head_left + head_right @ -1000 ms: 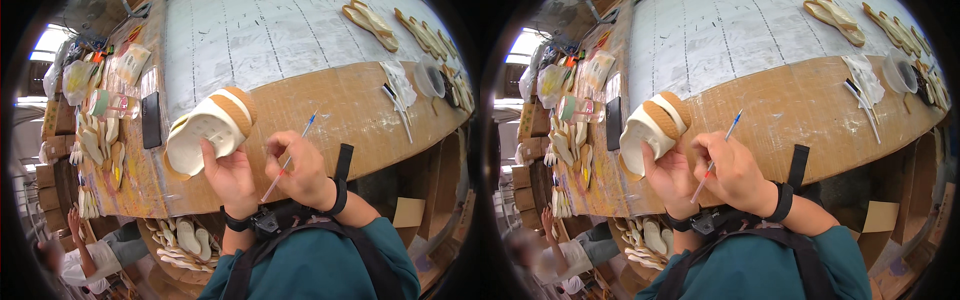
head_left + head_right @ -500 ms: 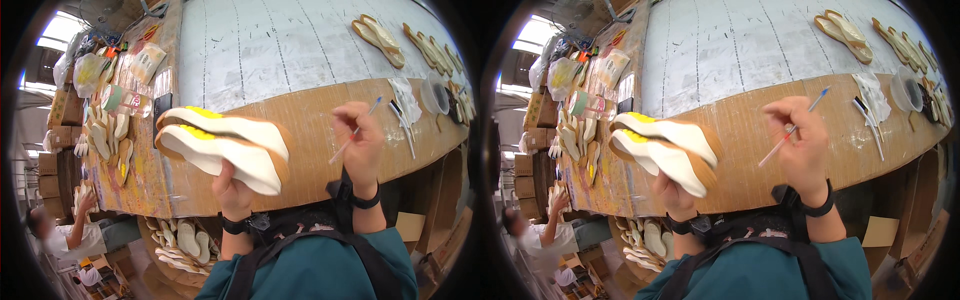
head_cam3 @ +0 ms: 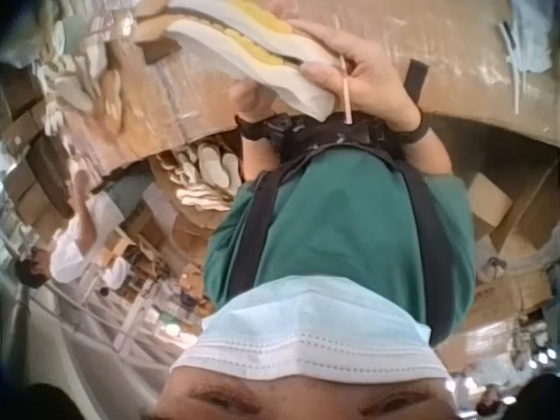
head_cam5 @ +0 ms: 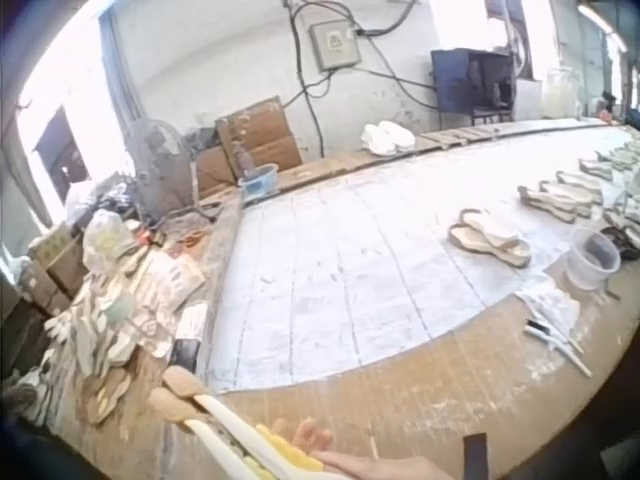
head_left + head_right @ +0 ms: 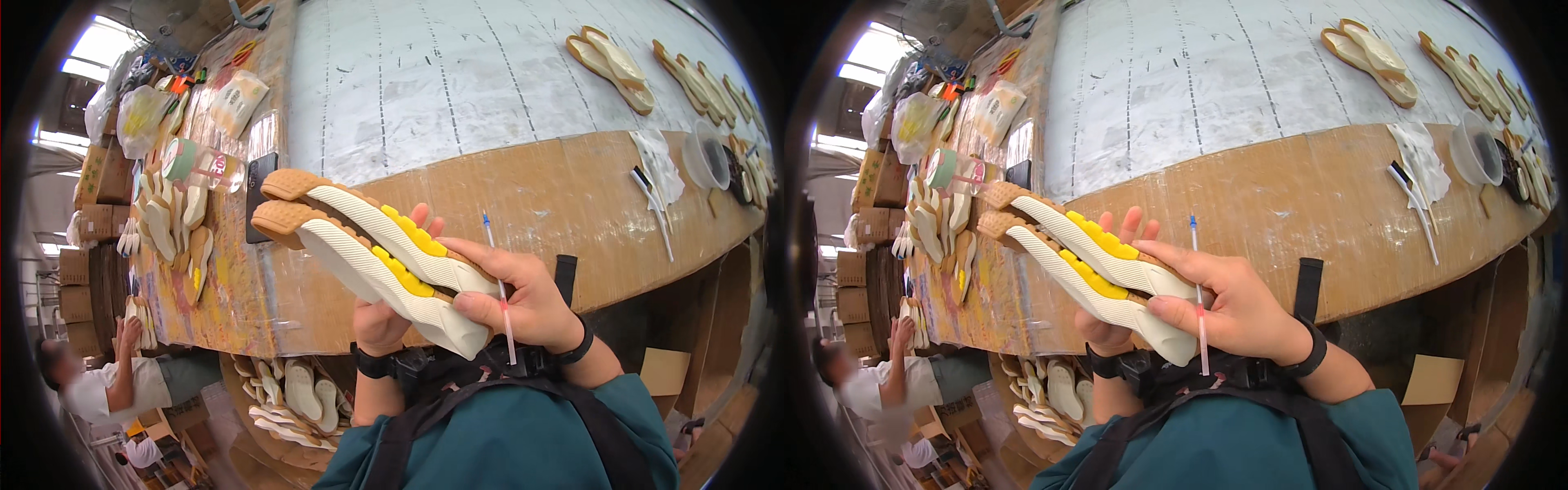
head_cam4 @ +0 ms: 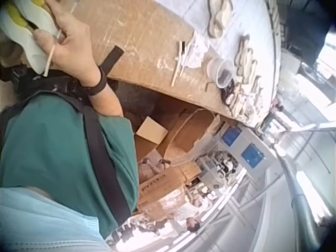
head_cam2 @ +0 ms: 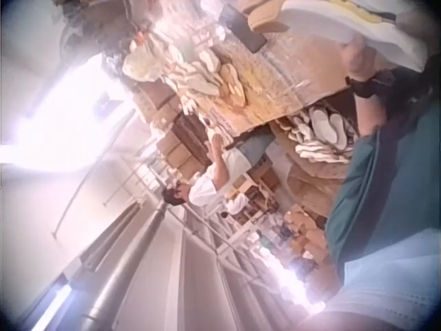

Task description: Applying glue to shoe soles and assembling shoe parts in a factory environment.

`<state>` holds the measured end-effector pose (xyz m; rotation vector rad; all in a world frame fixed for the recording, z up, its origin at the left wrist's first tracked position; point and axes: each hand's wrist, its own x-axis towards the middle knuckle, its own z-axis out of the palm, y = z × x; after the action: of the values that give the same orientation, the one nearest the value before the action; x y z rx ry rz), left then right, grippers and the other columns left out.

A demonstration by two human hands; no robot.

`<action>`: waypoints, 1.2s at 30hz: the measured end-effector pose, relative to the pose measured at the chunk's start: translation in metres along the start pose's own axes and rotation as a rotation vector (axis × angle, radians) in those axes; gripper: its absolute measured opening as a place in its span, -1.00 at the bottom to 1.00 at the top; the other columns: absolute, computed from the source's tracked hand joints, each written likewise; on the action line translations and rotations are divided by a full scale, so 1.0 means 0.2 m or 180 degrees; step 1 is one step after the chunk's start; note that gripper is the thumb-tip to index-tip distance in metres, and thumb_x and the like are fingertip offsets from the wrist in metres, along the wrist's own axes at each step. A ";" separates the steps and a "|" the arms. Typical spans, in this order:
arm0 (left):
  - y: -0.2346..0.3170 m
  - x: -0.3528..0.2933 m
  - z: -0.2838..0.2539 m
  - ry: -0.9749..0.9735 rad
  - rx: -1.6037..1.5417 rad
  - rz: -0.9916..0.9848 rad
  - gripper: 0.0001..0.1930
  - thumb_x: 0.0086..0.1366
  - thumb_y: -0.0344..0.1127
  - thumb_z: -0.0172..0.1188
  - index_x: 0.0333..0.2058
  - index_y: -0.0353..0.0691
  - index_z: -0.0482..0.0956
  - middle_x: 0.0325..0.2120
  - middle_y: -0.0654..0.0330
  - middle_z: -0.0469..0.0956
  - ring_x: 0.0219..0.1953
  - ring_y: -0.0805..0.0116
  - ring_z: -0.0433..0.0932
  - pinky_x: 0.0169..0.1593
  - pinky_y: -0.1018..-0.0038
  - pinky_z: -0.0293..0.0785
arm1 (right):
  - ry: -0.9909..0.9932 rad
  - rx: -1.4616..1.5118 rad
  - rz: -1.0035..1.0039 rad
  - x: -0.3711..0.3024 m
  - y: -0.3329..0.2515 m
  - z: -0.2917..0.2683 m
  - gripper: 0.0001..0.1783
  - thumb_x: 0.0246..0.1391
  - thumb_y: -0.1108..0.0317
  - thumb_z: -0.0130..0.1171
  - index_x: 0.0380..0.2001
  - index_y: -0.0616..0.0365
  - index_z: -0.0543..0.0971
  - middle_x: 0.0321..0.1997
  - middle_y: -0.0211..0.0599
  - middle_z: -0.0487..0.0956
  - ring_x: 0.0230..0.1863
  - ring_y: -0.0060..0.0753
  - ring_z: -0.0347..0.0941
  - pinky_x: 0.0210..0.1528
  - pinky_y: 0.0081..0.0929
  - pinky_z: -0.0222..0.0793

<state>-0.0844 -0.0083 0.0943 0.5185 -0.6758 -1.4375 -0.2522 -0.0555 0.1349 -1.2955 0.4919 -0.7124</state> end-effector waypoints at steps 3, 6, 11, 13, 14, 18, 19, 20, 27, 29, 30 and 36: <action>0.00 0.01 0.01 -0.0017 -0.0001 -0.0020 -0.20 0.09 -0.06 0.08 0.18 -0.20 -0.15 0.17 -0.04 -0.08 0.21 -0.01 -0.08 0.20 0.17 -0.04 | 0.0118 0.0050 0.0102 0.00 0.02 0.01 -0.44 -0.08 0.39 0.14 0.02 0.35 0.27 -0.02 -0.15 0.39 -0.05 -0.46 0.33 -0.01 -0.54 0.22; 0.00 0.00 -0.01 0.0020 0.0174 -0.0056 -0.33 0.23 0.05 -0.21 0.17 -0.26 -0.12 0.15 -0.02 -0.02 0.19 0.04 0.00 0.18 0.19 0.00 | 0.0184 0.0010 0.0037 0.00 0.03 0.02 -0.45 -0.08 0.40 0.15 0.00 0.35 0.28 -0.01 -0.16 0.38 -0.04 -0.45 0.33 0.00 -0.53 0.22; -0.02 -0.01 -0.04 0.0123 -0.0365 -0.0173 -0.35 0.26 0.09 -0.33 0.16 -0.27 -0.11 0.15 0.01 0.01 0.13 0.10 0.14 0.16 0.24 0.07 | 0.0112 -0.0539 -0.0424 0.04 0.04 -0.02 -0.46 -0.08 0.41 0.15 0.00 0.35 0.28 0.02 -0.11 0.36 -0.01 -0.40 0.32 0.02 -0.50 0.22; -0.03 0.00 0.00 0.0317 -0.0349 -0.0216 -0.38 0.23 0.06 -0.26 0.13 -0.24 -0.02 0.12 0.00 0.07 0.10 0.07 0.17 0.13 0.18 0.12 | 0.0113 -0.0149 -0.0286 0.06 0.01 -0.01 -0.45 -0.08 0.41 0.15 0.00 0.35 0.28 0.04 -0.10 0.34 0.01 -0.38 0.32 0.03 -0.50 0.21; -0.04 0.00 0.02 0.0513 -0.0331 -0.0254 -0.41 0.20 0.03 -0.19 0.11 -0.21 0.08 0.09 -0.01 0.13 0.08 0.04 0.20 0.09 0.11 0.17 | 0.0197 -0.0097 -0.0138 0.07 -0.01 0.00 -0.47 -0.09 0.42 0.14 -0.01 0.36 0.29 0.00 -0.09 0.38 -0.03 -0.39 0.35 0.00 -0.53 0.24; -0.06 0.00 0.06 0.0753 -0.0410 -0.0296 -0.41 0.23 0.00 -0.26 0.12 -0.27 0.04 0.12 -0.04 0.07 0.15 0.02 0.08 0.18 0.15 -0.01 | 0.0674 -0.1221 -0.0674 0.09 0.00 0.04 -0.55 -0.10 0.34 0.15 -0.12 0.32 0.39 -0.28 -0.05 0.51 -0.30 -0.31 0.50 -0.24 -0.58 0.37; -0.07 0.00 0.05 0.0588 -0.0361 -0.0282 -0.43 0.25 -0.03 -0.29 0.13 -0.28 0.02 0.12 -0.05 0.05 0.16 0.03 0.06 0.20 0.18 -0.06 | 0.0681 -0.1215 -0.0665 0.09 0.02 0.04 -0.55 -0.10 0.34 0.15 -0.12 0.32 0.39 -0.28 -0.05 0.51 -0.30 -0.31 0.50 -0.24 -0.58 0.37; -0.07 -0.02 0.04 0.0841 -0.0497 -0.0353 -0.47 0.26 -0.09 -0.31 0.13 -0.28 0.02 0.12 -0.06 0.05 0.15 0.05 0.08 0.20 0.20 -0.03 | 0.0837 -0.1290 -0.0610 0.09 0.04 0.03 -0.55 -0.11 0.33 0.16 -0.13 0.32 0.40 -0.34 -0.06 0.52 -0.34 -0.32 0.51 -0.28 -0.58 0.38; -0.09 -0.03 0.03 0.1118 -0.0076 -0.0692 -0.51 0.28 -0.10 -0.29 0.08 -0.29 0.11 0.04 0.01 0.22 0.06 0.17 0.25 0.13 0.28 0.13 | 0.0755 -0.0889 -0.0899 0.08 0.11 0.01 -0.31 -0.24 0.19 0.28 -0.05 0.35 0.31 -0.28 -0.03 0.49 -0.34 -0.24 0.49 -0.34 -0.55 0.38; -0.09 -0.04 0.01 0.0813 0.0093 -0.0592 -0.53 0.28 -0.11 -0.29 0.07 -0.28 0.13 0.01 0.06 0.26 0.02 0.21 0.30 0.09 0.29 0.20 | 0.0710 -0.1008 -0.0663 0.08 0.06 0.02 -0.26 -0.28 0.18 0.30 -0.03 0.35 0.28 -0.25 -0.02 0.48 -0.30 -0.24 0.48 -0.32 -0.54 0.38; -0.09 -0.04 0.02 0.0822 0.0101 -0.0583 -0.53 0.28 -0.11 -0.29 0.07 -0.28 0.13 0.01 0.06 0.26 0.02 0.21 0.30 0.09 0.29 0.20 | 0.0679 -0.1138 -0.0421 0.08 0.04 0.02 -0.22 -0.31 0.18 0.32 -0.01 0.34 0.26 -0.22 -0.02 0.47 -0.27 -0.23 0.47 -0.30 -0.54 0.38; -0.11 -0.03 0.05 0.1085 0.0158 -0.0514 -0.53 0.30 -0.10 -0.30 0.08 -0.27 0.11 0.03 0.09 0.25 0.04 0.21 0.28 0.09 0.28 0.20 | 0.0836 -0.1489 -0.0505 0.07 0.07 0.03 -0.22 -0.35 0.22 0.32 -0.02 0.33 0.27 -0.18 -0.03 0.46 -0.29 -0.25 0.48 -0.29 -0.51 0.38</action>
<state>-0.1072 -0.0031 0.0845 0.8504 -0.4043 -1.4386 -0.2357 -0.0591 0.1235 -1.7001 0.8089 -0.9427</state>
